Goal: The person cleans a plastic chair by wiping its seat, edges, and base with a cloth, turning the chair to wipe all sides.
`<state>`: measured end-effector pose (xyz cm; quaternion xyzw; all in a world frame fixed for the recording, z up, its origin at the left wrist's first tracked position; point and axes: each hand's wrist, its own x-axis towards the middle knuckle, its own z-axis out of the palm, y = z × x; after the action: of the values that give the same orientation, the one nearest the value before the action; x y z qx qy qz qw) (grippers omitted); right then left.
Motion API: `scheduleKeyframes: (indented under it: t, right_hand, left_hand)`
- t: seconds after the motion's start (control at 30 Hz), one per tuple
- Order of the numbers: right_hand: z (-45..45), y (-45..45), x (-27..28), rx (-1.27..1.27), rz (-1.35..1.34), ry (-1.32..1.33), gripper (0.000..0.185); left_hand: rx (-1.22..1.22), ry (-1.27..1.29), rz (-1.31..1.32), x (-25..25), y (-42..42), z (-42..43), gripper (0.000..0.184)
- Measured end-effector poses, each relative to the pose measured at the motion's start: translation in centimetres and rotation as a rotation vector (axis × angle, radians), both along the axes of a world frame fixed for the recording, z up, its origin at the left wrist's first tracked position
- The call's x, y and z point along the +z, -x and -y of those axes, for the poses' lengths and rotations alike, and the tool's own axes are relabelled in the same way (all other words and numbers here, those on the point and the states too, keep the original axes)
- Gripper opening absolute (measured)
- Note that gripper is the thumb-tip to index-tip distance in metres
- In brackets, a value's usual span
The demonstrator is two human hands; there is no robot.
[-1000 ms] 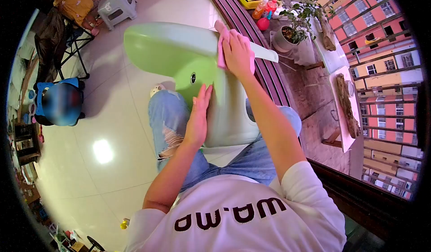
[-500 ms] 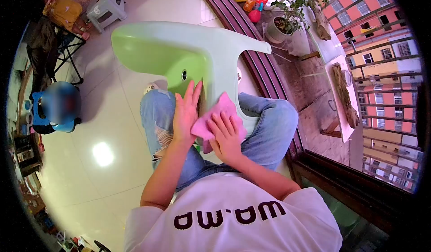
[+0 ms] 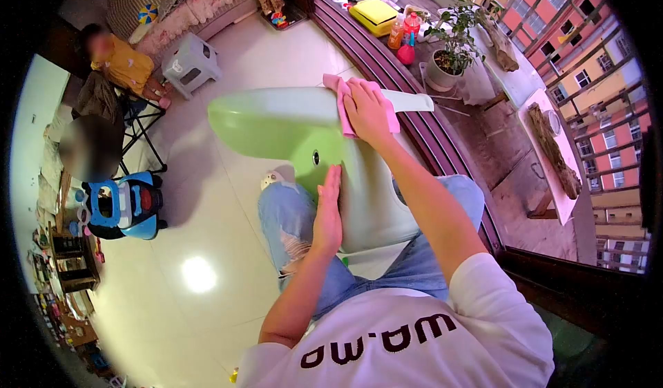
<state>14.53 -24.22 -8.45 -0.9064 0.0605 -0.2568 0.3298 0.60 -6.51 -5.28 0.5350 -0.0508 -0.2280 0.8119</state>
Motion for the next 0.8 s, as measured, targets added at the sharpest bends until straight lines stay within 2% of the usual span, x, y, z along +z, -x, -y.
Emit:
scheduleKeyframes:
  t: [0.13, 0.27, 0.33, 0.43, 0.47, 0.5, 0.57, 0.63, 0.7, 0.8]
  right_hand:
    - [-1.2, 5.5, 0.3, 0.084, 0.035, 0.047, 0.041]
    - [-4.1, 15.9, 2.4, 0.200, -0.116, -0.012, 0.043]
    - [-5.4, 20.4, 1.0, 0.254, -0.097, -0.012, 0.044]
    - [-7.4, 24.7, 1.9, 0.225, -0.188, 0.043, 0.044]
    - [-7.3, 24.5, 2.0, 0.232, -0.198, 0.056, 0.044]
    - [-7.1, 24.1, 2.0, 0.239, -0.195, 0.034, 0.044]
    - [-6.6, 22.2, 2.2, 0.255, -0.200, 0.019, 0.045]
    - [-5.2, 17.4, 2.6, 0.262, -0.135, -0.082, 0.044]
    - [-3.8, 12.3, 2.5, 0.225, -0.087, -0.045, 0.044]
    - [-1.8, 5.0, 2.5, 0.182, -0.084, -0.054, 0.041]
  left_hand:
    - [0.000, 0.036, -0.044, 0.0, 0.3, -0.2, 0.061]
    - [0.045, 0.093, -0.101, 0.0, 0.0, -0.1, 0.063]
    - [0.058, 0.189, -0.130, -0.2, 0.1, -0.3, 0.061]
    - [0.037, 0.206, -0.110, 0.9, 0.3, -0.5, 0.064]
    - [0.024, 0.174, -0.111, 1.3, 0.3, -0.5, 0.074]
    - [0.032, 0.186, -0.118, 1.2, 0.3, -0.5, 0.074]
    - [0.030, 0.272, -0.148, 0.9, 0.2, -0.6, 0.073]
    - [0.041, 0.248, -0.133, 0.1, 0.2, -0.6, 0.069]
    - [0.025, 0.095, -0.020, -0.1, 0.3, -0.4, 0.064]
    - [0.025, 0.045, -0.016, -0.3, 0.3, -0.3, 0.060]
